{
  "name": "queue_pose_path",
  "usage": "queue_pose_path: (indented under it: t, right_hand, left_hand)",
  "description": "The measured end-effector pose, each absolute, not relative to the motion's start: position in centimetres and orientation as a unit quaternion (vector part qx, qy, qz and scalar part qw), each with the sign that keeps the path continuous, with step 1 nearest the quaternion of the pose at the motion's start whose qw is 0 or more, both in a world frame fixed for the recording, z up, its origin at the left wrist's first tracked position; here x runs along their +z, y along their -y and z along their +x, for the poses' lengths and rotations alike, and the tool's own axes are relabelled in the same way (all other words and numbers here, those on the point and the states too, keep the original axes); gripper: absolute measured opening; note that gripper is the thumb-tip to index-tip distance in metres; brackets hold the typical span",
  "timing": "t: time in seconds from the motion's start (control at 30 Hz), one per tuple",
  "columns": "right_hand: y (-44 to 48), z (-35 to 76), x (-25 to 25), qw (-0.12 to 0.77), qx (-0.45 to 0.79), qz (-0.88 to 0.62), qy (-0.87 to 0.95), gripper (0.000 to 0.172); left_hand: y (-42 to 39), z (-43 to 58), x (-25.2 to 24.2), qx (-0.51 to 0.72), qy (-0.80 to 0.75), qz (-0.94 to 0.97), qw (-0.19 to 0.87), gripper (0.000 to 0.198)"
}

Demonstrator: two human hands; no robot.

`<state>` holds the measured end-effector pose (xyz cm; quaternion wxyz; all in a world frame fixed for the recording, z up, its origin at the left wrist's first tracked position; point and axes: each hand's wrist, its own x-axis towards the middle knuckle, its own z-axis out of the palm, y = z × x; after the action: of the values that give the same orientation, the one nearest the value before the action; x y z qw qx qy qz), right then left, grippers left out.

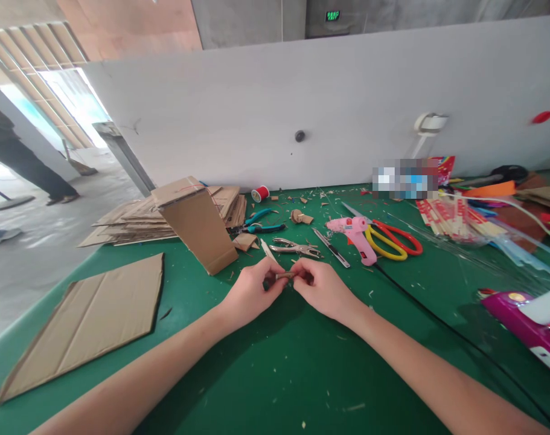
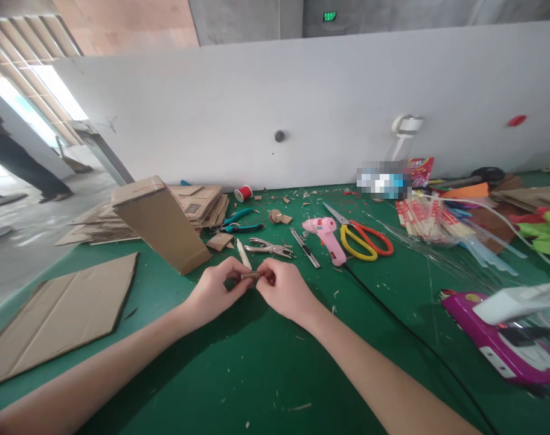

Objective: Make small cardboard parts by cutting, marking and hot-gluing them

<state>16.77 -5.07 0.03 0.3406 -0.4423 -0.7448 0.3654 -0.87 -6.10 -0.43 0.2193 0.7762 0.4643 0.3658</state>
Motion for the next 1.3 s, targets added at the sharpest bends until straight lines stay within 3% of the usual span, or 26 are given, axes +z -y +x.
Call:
queue_pose_path:
  t: [0.37,0.87,1.03,1.17,1.3]
  right_hand:
    - [4.8,17.0,-0.2,0.328,0.382,-0.430,0.750,0.009]
    - [4.7,17.2,-0.5,0.327,0.382,-0.422,0.755,0.012]
    - [4.9,17.5,-0.3,0.368,0.171,-0.445,0.798,0.023]
    - [4.5,18.9,0.6,0.270,-0.076,-0.484,0.829,0.020]
    - [4.0,20.3,1.2,0.218,-0.186,-0.495,0.820,0.016]
  left_hand:
    - [6.2,-0.8,-0.2,0.346,-0.458,0.796,0.192,0.001]
    - [6.2,-0.9,-0.4,0.374,-0.418,0.813,0.159,0.011]
    - [5.9,-0.8,-0.3,0.324,-0.390,0.847,0.159,0.013]
    - [6.4,-0.9,0.6,0.261,-0.388,0.874,0.135,0.016]
    - [6.9,-0.9,1.3,0.255,-0.365,0.886,0.128,0.012]
